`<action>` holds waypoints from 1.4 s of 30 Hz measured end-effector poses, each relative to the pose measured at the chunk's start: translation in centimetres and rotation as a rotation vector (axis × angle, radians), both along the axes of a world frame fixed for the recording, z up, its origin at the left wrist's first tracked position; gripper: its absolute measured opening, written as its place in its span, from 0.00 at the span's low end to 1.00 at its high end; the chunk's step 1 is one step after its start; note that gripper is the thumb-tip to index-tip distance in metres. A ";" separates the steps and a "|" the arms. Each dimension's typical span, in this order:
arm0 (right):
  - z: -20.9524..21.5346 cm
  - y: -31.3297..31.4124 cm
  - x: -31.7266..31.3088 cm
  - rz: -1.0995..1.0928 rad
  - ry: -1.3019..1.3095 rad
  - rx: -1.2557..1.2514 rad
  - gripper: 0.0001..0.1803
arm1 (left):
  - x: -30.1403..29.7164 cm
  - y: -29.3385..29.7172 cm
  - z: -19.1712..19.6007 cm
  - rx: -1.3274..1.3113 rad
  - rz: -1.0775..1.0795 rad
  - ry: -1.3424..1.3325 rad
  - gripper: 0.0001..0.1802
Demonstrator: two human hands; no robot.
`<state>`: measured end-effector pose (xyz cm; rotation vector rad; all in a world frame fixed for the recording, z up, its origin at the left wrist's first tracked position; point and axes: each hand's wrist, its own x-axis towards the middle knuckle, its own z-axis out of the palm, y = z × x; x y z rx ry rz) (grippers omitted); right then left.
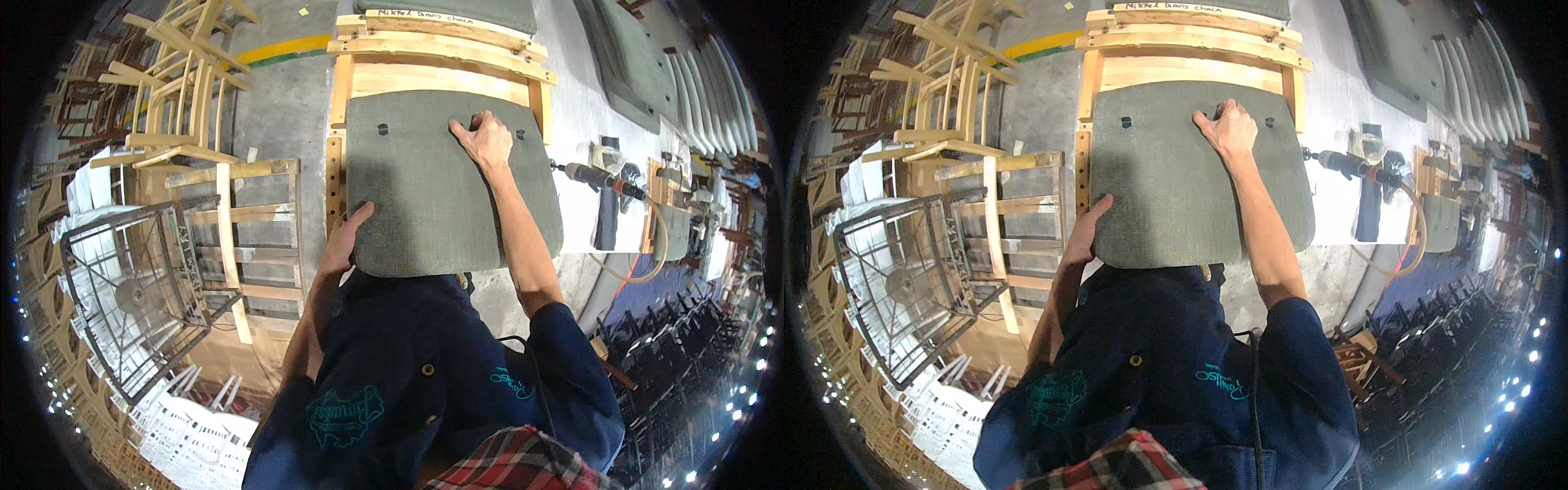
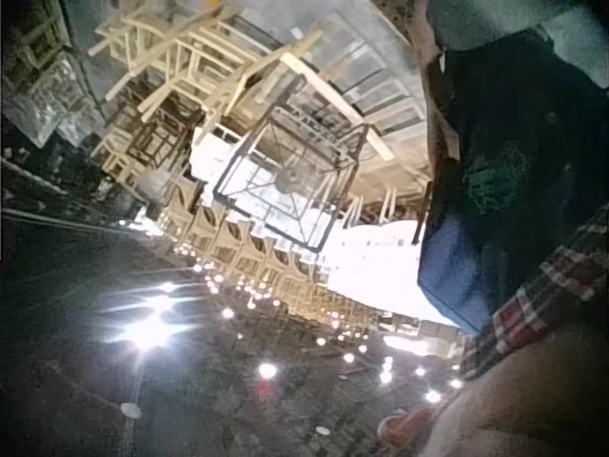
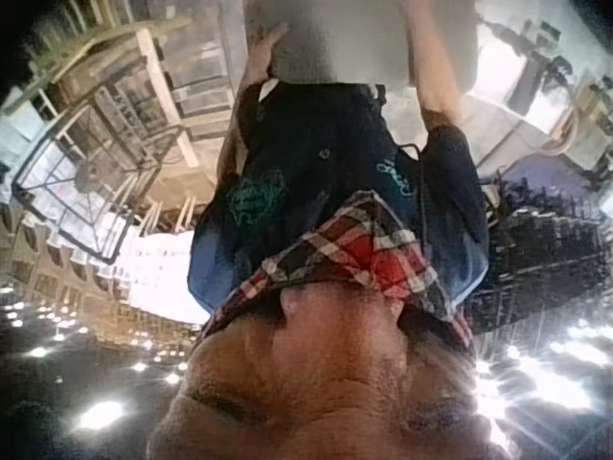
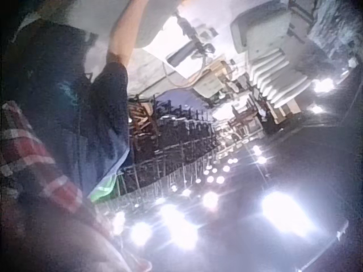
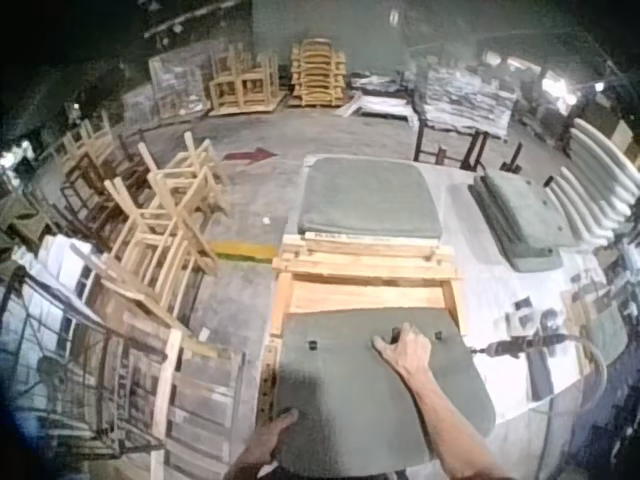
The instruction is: The person attaches a fabric seat cushion to a wooden chair frame using a pneumatic drill and screws. They position the cushion, insert screws, and drive them in, repeating the process for multiple fasteners.
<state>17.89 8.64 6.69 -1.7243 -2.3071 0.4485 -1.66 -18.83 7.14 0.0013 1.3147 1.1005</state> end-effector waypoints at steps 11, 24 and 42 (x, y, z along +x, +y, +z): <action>-2.0 0.7 0.0 -0.004 0.060 0.002 0.30 | -0.2 0.5 -0.5 0.110 0.006 0.017 0.39; -3.5 5.0 10.8 -0.237 -0.109 0.172 0.24 | -1.1 9.9 -1.0 0.399 -0.413 1.607 0.46; -3.4 4.0 11.4 -0.149 0.027 0.273 0.21 | -0.8 15.0 -0.6 0.196 -0.367 1.633 0.21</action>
